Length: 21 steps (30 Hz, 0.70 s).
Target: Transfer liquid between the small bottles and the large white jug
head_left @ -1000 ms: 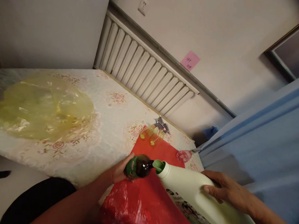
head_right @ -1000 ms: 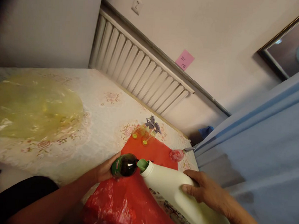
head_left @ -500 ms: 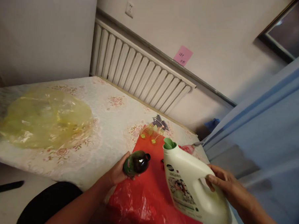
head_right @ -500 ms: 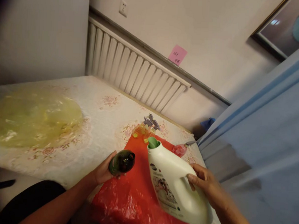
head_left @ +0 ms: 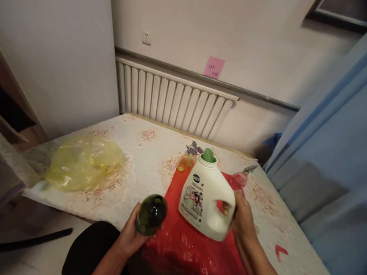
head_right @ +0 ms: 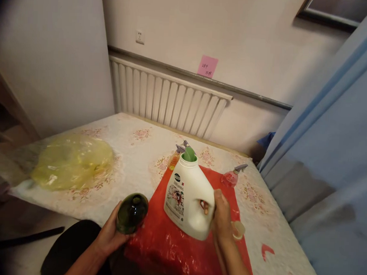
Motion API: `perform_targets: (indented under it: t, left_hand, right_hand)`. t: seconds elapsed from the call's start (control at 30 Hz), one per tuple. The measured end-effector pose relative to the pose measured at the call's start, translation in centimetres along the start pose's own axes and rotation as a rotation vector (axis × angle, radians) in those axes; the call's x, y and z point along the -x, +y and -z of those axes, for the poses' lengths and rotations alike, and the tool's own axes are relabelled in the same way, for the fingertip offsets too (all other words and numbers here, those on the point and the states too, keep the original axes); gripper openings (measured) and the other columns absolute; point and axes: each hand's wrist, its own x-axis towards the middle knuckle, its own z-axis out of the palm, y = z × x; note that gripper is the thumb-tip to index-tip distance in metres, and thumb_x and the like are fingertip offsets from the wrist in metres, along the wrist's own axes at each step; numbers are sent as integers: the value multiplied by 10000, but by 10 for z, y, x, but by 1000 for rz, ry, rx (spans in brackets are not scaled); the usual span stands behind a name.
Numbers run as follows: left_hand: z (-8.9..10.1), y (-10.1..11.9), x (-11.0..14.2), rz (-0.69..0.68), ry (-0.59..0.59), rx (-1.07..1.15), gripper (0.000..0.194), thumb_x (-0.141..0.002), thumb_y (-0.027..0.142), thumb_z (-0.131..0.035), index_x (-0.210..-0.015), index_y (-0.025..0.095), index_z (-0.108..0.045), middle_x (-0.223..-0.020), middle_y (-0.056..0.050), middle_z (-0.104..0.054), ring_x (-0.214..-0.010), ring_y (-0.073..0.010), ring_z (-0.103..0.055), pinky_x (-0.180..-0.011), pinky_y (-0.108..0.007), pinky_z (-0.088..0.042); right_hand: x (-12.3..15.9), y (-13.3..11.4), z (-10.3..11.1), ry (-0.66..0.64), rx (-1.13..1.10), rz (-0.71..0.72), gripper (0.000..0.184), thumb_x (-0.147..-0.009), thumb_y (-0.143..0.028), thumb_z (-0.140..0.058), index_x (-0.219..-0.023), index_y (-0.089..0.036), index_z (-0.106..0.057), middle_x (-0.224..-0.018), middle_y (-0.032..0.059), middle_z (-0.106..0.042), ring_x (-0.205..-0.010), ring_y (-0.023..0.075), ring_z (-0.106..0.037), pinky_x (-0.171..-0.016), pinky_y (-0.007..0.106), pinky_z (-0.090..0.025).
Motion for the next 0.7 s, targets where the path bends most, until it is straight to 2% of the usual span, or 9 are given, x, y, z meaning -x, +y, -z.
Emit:
perform_targets:
  t: [0.1, 0.2, 0.33, 0.5, 0.6, 0.7]
  left_hand:
    - [-3, -16, 13, 12, 42, -3, 473, -889, 522, -466, -961, 120, -705, -818, -139, -765, -670, -310, -713, -437, -310, -500]
    - [-10, -34, 22, 50, 44, -2, 492, -876, 538, -481, -937, 106, -708, -793, -149, -759, -683, -318, -713, -455, -319, -506]
    - [-26, -53, 29, 78, -29, -30, 548, -881, 555, -453, -963, 77, -709, -756, -171, -744, -637, -297, -697, -430, -309, -489]
    - [-44, -67, 27, 160, -110, -52, 564, -882, 566, -445, -1017, 85, -706, -776, -176, -744, -670, -301, -697, -431, -307, -492]
    - [-50, -73, 23, 223, -140, -46, 562, -866, 580, -465, -998, 94, -714, -763, -169, -747, -688, -306, -704, -440, -304, -498]
    - [-53, -78, 21, 286, -125, -20, 584, -844, 610, -478, -1017, 105, -714, -825, -172, -754, -707, -297, -713, -440, -286, -493]
  right_hand:
    - [-2, 22, -15, 25, -4, 16, 601, -873, -660, -392, -486, -209, -480, -373, -38, -454, -359, 107, -384, -402, 250, -315]
    - [-3, 39, -24, 38, -15, 22, 604, -872, -671, -370, -486, -216, -464, -370, -42, -450, -362, 113, -399, -409, 252, -333]
    - [-1, 55, -27, 64, -2, 35, 552, -859, -677, -370, -542, -231, -436, -381, -63, -436, -359, 115, -385, -402, 248, -328]
    - [4, 64, -29, 73, 83, 73, 477, -869, -633, -371, -619, -232, -431, -464, -78, -446, -417, 115, -414, -429, 237, -352]
    - [-4, 64, -20, 70, 196, 89, 462, -882, -598, -359, -629, -222, -450, -537, -56, -507, -507, 124, -480, -490, 232, -397]
    - [-26, 64, 8, 48, 367, 68, 394, -877, -527, -446, -680, -198, -533, -628, -31, -592, -614, 143, -564, -579, 239, -455]
